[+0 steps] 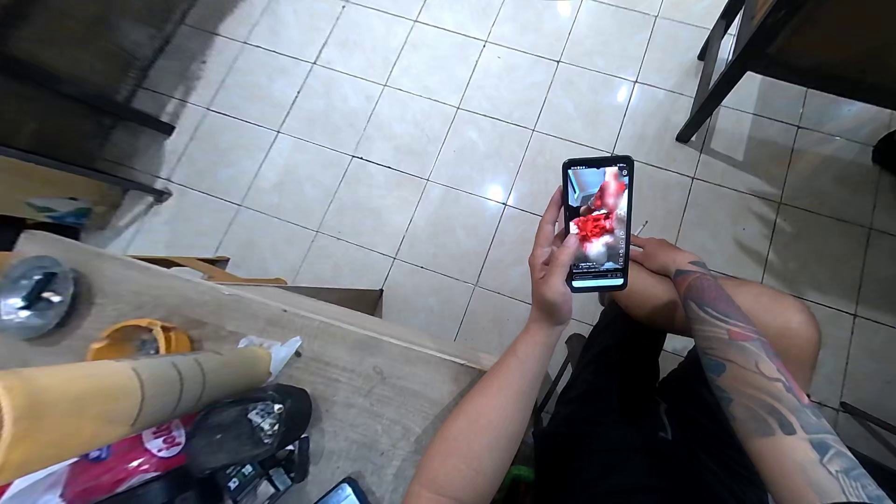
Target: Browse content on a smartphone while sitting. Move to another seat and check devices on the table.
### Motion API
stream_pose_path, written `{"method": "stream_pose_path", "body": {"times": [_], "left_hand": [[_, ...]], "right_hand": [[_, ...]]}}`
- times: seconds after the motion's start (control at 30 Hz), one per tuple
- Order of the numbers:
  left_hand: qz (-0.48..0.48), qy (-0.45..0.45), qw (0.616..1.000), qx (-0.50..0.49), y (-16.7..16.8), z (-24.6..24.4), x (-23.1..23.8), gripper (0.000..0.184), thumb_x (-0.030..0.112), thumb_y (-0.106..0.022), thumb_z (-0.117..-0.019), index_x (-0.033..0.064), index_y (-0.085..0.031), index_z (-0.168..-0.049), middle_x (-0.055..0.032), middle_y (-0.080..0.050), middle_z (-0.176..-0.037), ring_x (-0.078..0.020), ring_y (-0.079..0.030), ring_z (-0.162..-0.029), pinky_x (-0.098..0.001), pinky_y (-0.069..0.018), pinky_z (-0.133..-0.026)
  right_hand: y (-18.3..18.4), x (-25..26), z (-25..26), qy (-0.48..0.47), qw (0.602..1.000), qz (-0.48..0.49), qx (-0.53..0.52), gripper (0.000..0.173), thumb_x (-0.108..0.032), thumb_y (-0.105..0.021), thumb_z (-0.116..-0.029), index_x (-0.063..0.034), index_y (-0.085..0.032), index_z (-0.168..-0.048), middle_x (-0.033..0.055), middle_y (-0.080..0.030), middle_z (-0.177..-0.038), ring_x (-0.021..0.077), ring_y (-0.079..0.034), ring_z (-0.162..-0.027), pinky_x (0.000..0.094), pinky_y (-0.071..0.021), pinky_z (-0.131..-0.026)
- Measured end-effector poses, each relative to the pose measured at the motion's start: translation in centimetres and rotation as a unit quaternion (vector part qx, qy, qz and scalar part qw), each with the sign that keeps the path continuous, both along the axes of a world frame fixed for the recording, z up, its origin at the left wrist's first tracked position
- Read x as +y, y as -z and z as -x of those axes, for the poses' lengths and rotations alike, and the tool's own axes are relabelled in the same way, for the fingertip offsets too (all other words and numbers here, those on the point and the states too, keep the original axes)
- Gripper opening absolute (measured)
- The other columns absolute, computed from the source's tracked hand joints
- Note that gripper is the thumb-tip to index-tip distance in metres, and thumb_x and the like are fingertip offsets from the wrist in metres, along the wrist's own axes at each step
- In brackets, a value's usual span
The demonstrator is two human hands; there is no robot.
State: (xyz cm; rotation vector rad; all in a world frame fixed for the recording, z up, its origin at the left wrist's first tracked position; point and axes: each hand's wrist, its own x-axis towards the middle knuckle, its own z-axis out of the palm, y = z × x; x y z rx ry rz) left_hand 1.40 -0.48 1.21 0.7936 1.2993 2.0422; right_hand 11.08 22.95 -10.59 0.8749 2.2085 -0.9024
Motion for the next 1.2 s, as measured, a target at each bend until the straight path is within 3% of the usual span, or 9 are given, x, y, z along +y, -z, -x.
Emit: {"method": "stream_pose_path", "body": {"times": [0.37, 1.2], "left_hand": [[0.0, -0.005, 1.0, 0.002, 0.0, 0.0, -0.1, 0.059, 0.024, -0.034, -0.1053, 0.021, -0.023, -0.163, -0.0124, -0.05, -0.149, -0.0234, -0.063, -0.116, -0.042, -0.0584, -0.09], [-0.008, 0.006, 1.0, -0.009, -0.1, 0.1, -0.1, 0.059, 0.028, -0.033, -0.1055, 0.0214, -0.022, -0.163, -0.0144, -0.054, -0.143, -0.0244, -0.066, -0.111, -0.0432, -0.0599, -0.086]], "right_hand": [[1.5, 0.5, -0.2, -0.003, 1.0, -0.001, 0.009, 0.067, -0.057, -0.042, -0.1062, -0.0213, -0.034, -0.162, 0.0217, -0.063, -0.139, 0.0441, -0.057, -0.131, 0.0682, -0.041, -0.107], [1.4, 0.5, -0.2, 0.002, 1.0, -0.003, 0.01, 0.066, -0.057, -0.041, -0.1064, -0.0228, -0.033, -0.162, 0.0233, -0.06, -0.142, 0.0454, -0.055, -0.132, 0.0688, -0.0401, -0.107]]}}
